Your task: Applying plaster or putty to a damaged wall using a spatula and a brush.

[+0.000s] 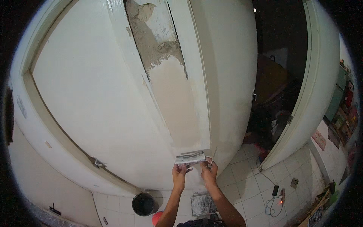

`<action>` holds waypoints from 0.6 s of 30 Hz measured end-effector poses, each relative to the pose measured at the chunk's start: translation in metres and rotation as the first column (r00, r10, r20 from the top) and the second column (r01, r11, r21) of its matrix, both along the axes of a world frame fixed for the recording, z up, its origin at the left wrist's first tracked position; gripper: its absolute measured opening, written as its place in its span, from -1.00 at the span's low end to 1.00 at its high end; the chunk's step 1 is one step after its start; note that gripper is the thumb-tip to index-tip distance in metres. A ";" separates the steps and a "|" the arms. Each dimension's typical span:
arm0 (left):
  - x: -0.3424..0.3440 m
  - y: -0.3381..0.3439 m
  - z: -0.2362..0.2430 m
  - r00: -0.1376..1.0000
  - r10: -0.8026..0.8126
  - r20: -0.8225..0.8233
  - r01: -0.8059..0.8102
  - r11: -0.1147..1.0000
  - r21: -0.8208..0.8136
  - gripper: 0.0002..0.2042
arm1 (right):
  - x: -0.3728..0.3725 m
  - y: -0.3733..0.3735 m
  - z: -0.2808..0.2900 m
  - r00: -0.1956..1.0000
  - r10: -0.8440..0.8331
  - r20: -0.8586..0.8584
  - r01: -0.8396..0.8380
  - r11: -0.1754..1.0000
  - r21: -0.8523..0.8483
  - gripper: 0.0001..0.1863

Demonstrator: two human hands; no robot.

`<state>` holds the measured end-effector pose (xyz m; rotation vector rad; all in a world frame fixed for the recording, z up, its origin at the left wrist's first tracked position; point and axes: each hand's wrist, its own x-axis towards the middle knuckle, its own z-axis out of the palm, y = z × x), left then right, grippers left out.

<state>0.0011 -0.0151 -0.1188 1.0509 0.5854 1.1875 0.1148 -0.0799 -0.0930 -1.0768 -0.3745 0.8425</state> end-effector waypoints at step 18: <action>0.011 0.025 0.149 0.973 0.224 0.056 -0.227 0.973 0.051 -0.70 | 0.004 0.033 0.143 0.985 -0.117 0.130 0.107 0.991 0.087 -0.72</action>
